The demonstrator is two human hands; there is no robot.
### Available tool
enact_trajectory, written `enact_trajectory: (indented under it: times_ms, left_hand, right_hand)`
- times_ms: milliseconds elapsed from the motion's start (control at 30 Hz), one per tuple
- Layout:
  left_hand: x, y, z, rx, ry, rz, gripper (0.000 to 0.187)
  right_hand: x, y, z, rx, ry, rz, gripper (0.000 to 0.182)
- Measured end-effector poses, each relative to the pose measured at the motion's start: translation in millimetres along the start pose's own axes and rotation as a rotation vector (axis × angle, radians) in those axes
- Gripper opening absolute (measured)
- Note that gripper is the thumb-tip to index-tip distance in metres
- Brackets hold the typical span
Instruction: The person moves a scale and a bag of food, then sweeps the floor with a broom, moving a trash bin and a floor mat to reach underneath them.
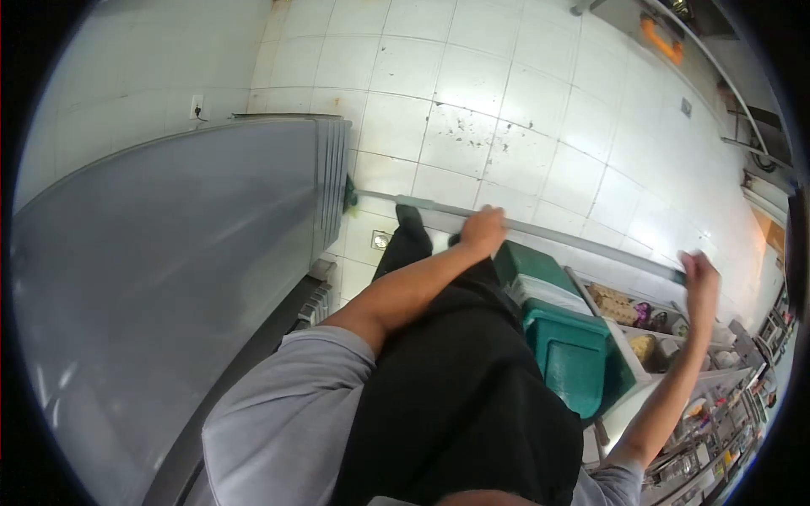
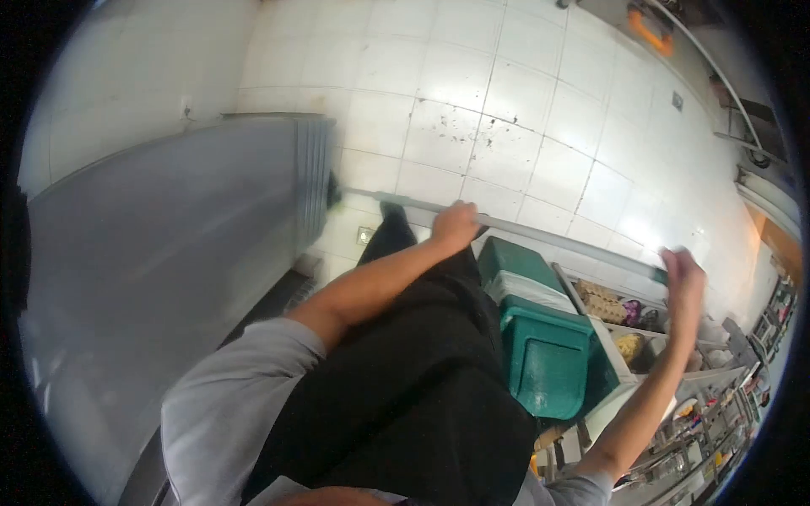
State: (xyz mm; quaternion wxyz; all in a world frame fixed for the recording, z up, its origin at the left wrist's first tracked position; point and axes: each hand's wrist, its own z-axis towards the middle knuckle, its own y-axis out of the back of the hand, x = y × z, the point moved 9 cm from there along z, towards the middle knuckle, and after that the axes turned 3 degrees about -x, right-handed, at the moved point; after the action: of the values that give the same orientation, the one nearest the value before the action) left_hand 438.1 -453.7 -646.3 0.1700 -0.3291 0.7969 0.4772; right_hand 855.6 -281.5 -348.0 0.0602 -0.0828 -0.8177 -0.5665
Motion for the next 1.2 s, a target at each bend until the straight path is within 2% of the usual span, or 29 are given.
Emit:
enact_trajectory:
  times_ms: [67,133,200,300,400,433,500,567,600,633,733,833,900,933,1000,1033,1067,1100,1133,1200]
  left_hand:
    - [69.3,-1.0,5.1,0.027,0.144,0.095,0.027]
    - [159.4,-24.9,8.4,0.101,0.182,0.179,0.028]
    - [238.9,-46.7,26.0,0.16,0.231,0.282,0.029]
    - [330.5,-76.4,56.9,0.205,0.296,0.436,0.032]
    - [372.8,-72.8,65.0,0.208,0.338,0.413,0.036]
    - [403.6,-81.8,64.2,0.234,0.375,0.447,0.034]
    - [483.0,-75.4,73.6,0.206,0.494,0.675,0.031]
    - [554.6,-17.9,92.2,0.069,0.614,0.736,0.036]
    - [576.2,16.6,97.5,0.122,0.626,0.748,0.037]
    - [587.7,40.7,99.3,0.175,0.638,0.76,0.039]
    - [598.0,39.9,103.0,-0.01,0.695,0.667,0.038]
    - [567.2,19.0,108.7,0.187,0.6,0.73,0.037]
    - [566.6,-18.1,95.5,0.19,0.499,0.68,0.035]
    - [549.9,-39.2,99.2,0.316,0.473,0.665,0.033]
    - [487.6,-62.8,73.2,0.158,0.322,0.624,0.031]
    - [424.9,-50.0,59.4,0.383,0.36,0.534,0.032]
    - [392.0,-49.8,56.5,0.473,0.342,0.465,0.036]
    - [382.7,-51.2,58.9,0.438,0.372,0.439,0.035]
    - [379.9,-54.0,61.5,0.403,0.401,0.413,0.034]
    - [470.4,-77.0,68.0,0.225,0.557,0.487,0.037]
  right_hand:
    - [40.8,-92.3,24.8,0.163,0.051,-0.135,0.039]
    - [67.0,-214.5,28.9,0.434,0.028,-0.055,0.049]
    - [85.8,-324.0,30.5,0.325,0.243,-0.107,0.058]
    - [87.8,-452.6,26.9,0.462,0.25,-0.021,0.064]
    - [85.5,-553.1,18.2,0.626,0.177,-0.032,0.064]
    - [93.6,-586.5,12.2,0.644,0.156,0.011,0.064]
    - [124.8,-661.5,-4.6,0.68,0.11,0.099,0.066]
    - [188.8,-730.2,-20.3,0.679,0.121,0.221,0.067]
    - [224.8,-754.7,-31.2,0.723,0.133,0.224,0.069]
    - [256.2,-763.1,-38.1,0.753,0.095,0.239,0.071]
    - [266.9,-771.4,-43.9,0.738,0.052,0.31,0.074]
    - [242.9,-733.9,-34.8,0.774,0.081,0.232,0.073]
    - [220.7,-682.5,-26.9,0.777,0.074,0.164,0.071]
    - [205.1,-659.2,-26.4,0.757,0.053,0.119,0.07]
    - [156.7,-630.2,-41.1,0.676,0.073,0.051,0.069]
    - [125.3,-619.0,-52.0,0.7,0.048,0.046,0.067]
    - [103.8,-611.1,-56.4,0.723,0.023,0.041,0.066]
    - [99.3,-612.3,-50.0,0.73,0.029,0.028,0.066]
    - [99.9,-617.1,-36.4,0.736,0.035,0.014,0.067]
    - [120.7,-640.7,-9.3,0.716,0.07,0.063,0.073]
